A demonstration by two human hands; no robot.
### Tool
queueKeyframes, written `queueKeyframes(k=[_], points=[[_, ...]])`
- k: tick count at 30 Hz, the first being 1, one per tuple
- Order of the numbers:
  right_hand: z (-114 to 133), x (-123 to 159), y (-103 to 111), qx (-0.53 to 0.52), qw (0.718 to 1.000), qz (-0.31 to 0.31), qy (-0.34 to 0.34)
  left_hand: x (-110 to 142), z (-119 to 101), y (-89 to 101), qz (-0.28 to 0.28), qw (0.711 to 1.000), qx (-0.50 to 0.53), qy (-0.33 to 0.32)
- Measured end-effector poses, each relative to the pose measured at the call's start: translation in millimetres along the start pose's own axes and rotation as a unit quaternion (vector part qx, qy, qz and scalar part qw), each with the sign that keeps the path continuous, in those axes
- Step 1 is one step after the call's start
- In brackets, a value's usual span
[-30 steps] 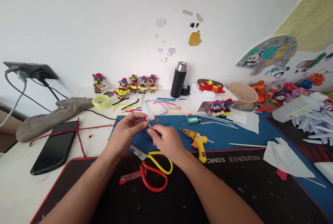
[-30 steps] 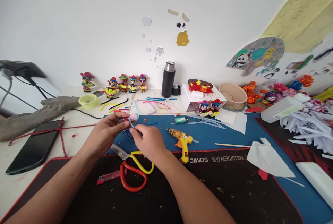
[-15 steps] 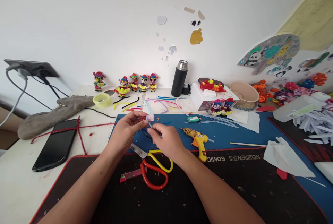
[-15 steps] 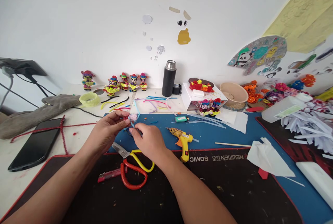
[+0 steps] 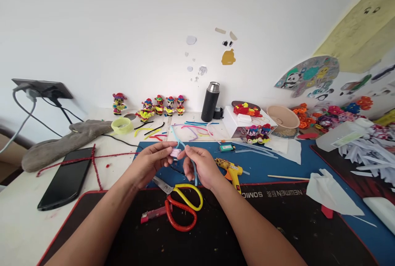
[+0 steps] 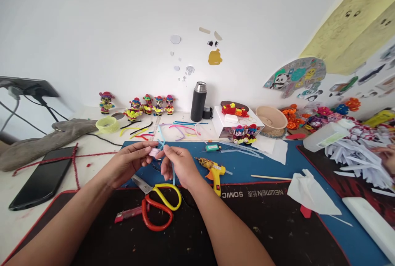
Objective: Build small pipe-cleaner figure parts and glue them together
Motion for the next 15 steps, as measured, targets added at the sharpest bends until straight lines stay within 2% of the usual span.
queueKeyframes(k=[2, 6, 15], points=[[0, 1, -1, -0.039, 0.999, 0.018, -0.016, 3, 0, -2.9, 0.008, 1.0, -0.009, 0.028], [-1, 3, -6, -0.084, 0.994, 0.062, -0.041, 6, -2, -7.2, 0.021, 0.999, -0.015, 0.035], [-11, 4, -13, -0.073, 0.99, 0.089, -0.075, 7, 0, -5.9, 0.086, 0.993, -0.084, 0.009]])
Point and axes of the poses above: each hand's wrist, its own x-axis away from the middle knuckle, its own y-axis out of the back of the hand, z = x × y, the point moved 5 cm from there along -x, towards the middle knuckle, and after that the axes turned 10 degrees about x, right-handed, at the moved point
